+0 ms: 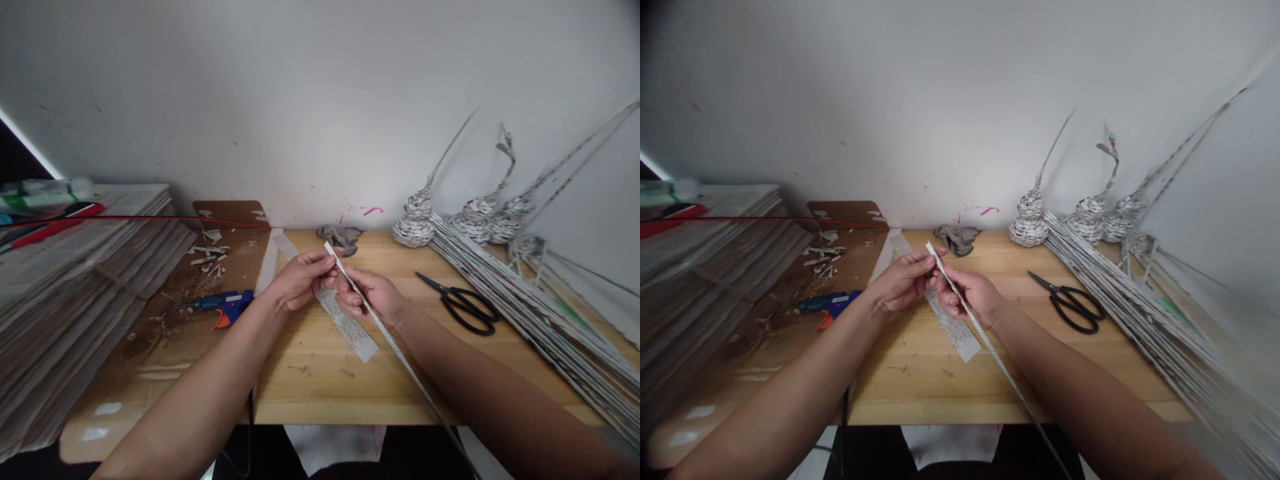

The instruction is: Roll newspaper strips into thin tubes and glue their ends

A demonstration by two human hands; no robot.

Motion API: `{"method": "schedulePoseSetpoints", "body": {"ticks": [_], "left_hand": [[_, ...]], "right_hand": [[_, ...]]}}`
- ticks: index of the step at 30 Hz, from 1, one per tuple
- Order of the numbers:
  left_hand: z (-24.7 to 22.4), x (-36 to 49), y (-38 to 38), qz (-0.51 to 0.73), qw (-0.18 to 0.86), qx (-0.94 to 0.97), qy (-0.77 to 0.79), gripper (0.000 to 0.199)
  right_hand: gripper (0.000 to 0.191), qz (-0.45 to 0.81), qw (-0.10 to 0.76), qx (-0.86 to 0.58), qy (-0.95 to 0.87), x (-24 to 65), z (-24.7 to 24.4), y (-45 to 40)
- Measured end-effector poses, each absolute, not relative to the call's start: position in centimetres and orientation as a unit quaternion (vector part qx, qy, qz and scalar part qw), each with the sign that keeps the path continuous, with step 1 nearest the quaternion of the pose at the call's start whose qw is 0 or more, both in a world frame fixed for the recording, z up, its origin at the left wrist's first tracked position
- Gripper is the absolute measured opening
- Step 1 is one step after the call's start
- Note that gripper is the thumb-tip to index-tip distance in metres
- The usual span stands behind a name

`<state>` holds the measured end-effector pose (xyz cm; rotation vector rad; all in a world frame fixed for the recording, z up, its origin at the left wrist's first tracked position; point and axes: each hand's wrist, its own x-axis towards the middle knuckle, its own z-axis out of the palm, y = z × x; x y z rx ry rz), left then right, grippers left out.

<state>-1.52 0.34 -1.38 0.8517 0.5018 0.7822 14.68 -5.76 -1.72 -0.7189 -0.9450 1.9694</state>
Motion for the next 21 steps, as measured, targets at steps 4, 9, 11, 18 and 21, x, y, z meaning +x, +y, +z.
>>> {"method": "schedulePoseSetpoints", "body": {"ticks": [4, 9, 11, 18, 21], "left_hand": [[-1.44, -1.51, 0.4, 0.369, 0.805, 0.405, 0.228, 0.031], [-1.47, -1.45, 0.43, 0.37, 0.795, 0.419, 0.235, 0.032], [-1.47, -1.45, 0.4, 0.366, 0.794, 0.423, 0.235, 0.031], [-1.64, -1.54, 0.53, 0.367, 0.794, 0.425, 0.233, 0.03], [-1.57, -1.58, 0.5, 0.363, 0.798, 0.427, 0.223, 0.034]], "right_hand": [[0.039, 0.759, 0.405, -0.321, -0.396, 14.51, -1.58, -5.86], [0.035, 0.633, 0.469, -0.362, -0.499, 14.19, -1.9, -5.89], [0.035, 0.615, 0.464, -0.369, -0.519, 14.17, -2.06, -5.88], [0.039, 0.619, 0.468, -0.378, -0.506, 14.21, -1.8, -5.88], [0.038, 0.622, 0.471, -0.39, -0.49, 14.26, -1.71, -5.82]]}}
